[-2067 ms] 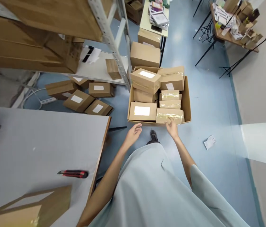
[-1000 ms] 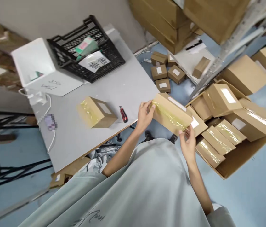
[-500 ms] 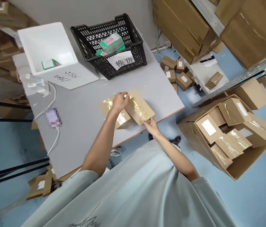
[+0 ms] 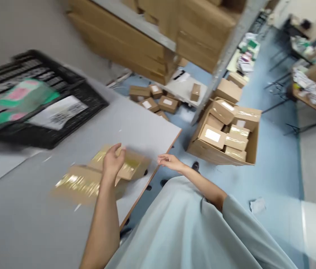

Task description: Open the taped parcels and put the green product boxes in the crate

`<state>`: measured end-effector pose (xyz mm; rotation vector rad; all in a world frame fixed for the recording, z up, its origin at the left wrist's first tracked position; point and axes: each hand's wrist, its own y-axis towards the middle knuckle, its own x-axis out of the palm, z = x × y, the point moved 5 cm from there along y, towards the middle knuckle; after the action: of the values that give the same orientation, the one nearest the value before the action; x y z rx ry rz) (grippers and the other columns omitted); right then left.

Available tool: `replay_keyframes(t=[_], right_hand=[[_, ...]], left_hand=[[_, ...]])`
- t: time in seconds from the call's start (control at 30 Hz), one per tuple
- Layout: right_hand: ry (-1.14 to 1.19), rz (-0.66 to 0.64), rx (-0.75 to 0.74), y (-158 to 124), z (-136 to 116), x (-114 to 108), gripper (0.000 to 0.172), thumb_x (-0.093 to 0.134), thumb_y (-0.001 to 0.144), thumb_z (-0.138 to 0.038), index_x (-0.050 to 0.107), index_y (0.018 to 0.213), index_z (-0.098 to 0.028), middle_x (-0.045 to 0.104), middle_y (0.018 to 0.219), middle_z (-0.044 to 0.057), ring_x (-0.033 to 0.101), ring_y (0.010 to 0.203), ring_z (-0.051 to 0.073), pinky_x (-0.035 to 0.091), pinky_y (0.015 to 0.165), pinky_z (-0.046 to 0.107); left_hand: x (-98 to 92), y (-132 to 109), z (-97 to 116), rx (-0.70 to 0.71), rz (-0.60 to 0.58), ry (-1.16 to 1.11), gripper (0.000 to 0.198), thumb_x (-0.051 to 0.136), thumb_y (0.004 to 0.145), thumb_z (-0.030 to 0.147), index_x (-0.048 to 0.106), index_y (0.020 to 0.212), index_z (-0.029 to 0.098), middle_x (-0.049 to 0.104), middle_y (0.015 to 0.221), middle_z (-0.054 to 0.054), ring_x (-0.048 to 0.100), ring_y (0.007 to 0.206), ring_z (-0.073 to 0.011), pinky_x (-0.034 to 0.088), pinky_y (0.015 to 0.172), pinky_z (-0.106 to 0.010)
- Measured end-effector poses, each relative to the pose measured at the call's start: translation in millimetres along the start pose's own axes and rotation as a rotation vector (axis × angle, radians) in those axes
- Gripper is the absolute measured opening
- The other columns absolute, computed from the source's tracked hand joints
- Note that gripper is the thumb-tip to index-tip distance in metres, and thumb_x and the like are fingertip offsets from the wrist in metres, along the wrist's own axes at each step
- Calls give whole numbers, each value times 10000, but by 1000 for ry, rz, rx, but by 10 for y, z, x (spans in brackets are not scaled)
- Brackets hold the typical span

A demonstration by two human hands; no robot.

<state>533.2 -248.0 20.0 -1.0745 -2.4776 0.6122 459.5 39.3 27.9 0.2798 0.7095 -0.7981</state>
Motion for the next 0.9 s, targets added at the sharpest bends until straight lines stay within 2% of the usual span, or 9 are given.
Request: replay_keyframes(t=[0.07, 0.17, 0.33, 0.47, 0.6, 0.73, 0.9], right_hand=[[43, 143, -42, -163, -44, -577, 317, 902, 859, -328, 817, 1154, -248, 857, 1172, 65, 799, 1089, 256, 638, 1027, 415], [88, 365, -112, -544, -62, -1454, 410, 933, 847, -459, 823, 1180, -247, 862, 1230, 77, 809, 1085, 246, 638, 1049, 431], [166, 644, -165, -1206, 20, -2712, 532, 951, 821, -581, 833, 1210, -238, 845, 1333, 121, 823, 1132, 257, 628, 1090, 453], [236, 776, -195, -1382, 93, -3670, 546, 936, 811, -577, 836, 1219, -228, 840, 1343, 133, 821, 1183, 291, 617, 1137, 516], [267, 814, -202, -1199, 117, -4627, 582, 922, 809, -580, 820, 1250, -213, 822, 1385, 152, 795, 1264, 320, 601, 1177, 554], [245, 811, -214, -806, 8, -5511, 671, 892, 849, -582, 769, 1381, -191, 764, 1505, 184, 716, 1419, 330, 552, 1247, 566], [147, 826, -225, -35, -420, -6602, 718, 843, 927, -527, 689, 1522, -156, 619, 1693, 211, 610, 1557, 307, 456, 1337, 520]], left_hand=[[422, -20, 299, 78, -63, -89, 545, 585, 1008, 500, 737, 1401, 155, 752, 1479, -205, 672, 1454, -380, 487, 1302, -551], [1135, -126, 839, 162, -205, -181, 500, 604, 1003, 492, 749, 1369, 183, 766, 1472, -179, 695, 1432, -358, 504, 1296, -533], [2220, -398, 1770, 254, -449, -250, 411, 610, 1010, 447, 765, 1314, 217, 791, 1438, -151, 719, 1405, -334, 513, 1290, -517], [2980, -485, 2445, 329, -558, -254, 384, 635, 1019, 464, 773, 1310, 256, 792, 1439, -131, 716, 1406, -342, 509, 1291, -527], [3856, -452, 3044, 275, -626, -288, 360, 659, 989, 407, 773, 1283, 235, 788, 1418, -159, 724, 1388, -363, 504, 1286, -549], [4708, -417, 3509, 173, -657, -316, 382, 706, 948, 342, 756, 1306, 216, 760, 1456, -183, 720, 1389, -363, 491, 1293, -544], [5479, -371, 3972, 94, -655, -357, 544, 796, 919, 373, 713, 1430, 204, 660, 1599, -212, 639, 1493, -394, 456, 1311, -556]])
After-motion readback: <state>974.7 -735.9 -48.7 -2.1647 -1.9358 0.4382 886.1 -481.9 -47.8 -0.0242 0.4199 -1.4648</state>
